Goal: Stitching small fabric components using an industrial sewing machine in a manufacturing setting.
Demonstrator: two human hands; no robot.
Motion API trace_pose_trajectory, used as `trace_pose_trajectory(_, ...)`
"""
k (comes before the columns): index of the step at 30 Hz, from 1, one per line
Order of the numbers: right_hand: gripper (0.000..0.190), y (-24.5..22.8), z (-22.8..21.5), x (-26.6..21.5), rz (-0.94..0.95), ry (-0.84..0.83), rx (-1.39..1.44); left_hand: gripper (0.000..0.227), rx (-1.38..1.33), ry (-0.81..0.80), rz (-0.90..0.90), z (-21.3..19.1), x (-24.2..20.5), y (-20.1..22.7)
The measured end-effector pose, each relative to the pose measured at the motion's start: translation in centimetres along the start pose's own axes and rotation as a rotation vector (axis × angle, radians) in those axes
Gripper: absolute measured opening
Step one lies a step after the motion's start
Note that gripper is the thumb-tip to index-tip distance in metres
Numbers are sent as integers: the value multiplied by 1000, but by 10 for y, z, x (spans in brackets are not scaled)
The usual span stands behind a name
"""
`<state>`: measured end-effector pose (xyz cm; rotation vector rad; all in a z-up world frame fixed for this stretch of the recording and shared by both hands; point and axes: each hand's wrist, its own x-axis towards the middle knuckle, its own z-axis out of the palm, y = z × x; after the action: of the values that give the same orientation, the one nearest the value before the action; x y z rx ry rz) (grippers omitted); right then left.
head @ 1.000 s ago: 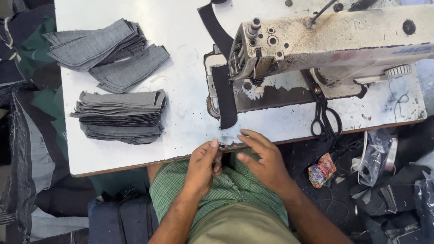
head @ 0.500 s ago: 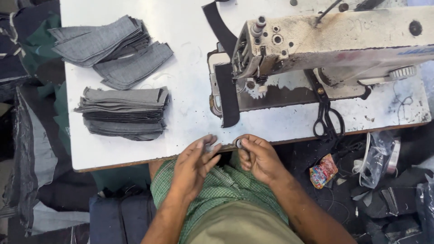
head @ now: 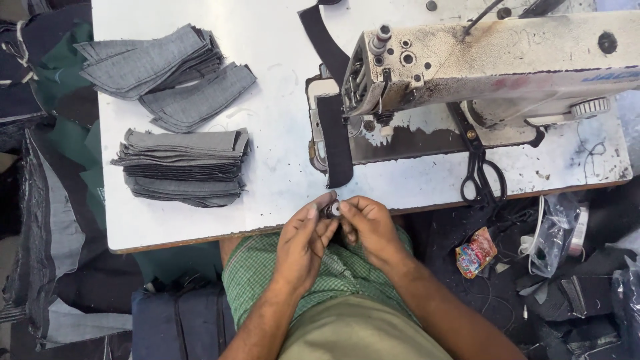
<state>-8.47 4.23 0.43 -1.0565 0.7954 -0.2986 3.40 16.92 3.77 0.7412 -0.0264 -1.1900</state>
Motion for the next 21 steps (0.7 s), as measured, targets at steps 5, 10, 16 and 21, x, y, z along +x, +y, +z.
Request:
trace_pose_trajectory(5,25,6,1,-1,-9,-13,18,51,-43,-3,63,-4,7,-10)
trace_pose_trajectory(10,24,17,7,2,-174,34,-185,51,130,79,6,1,8,-17)
trace_pose_trajectory(16,24,-5,22,-7,-284,108,-348,52,175,73,56,-9,18,-31)
trace_pose_trajectory(21,23,-17,22,-15,-266,149,-604,45,697,147,68,-4,14,-17)
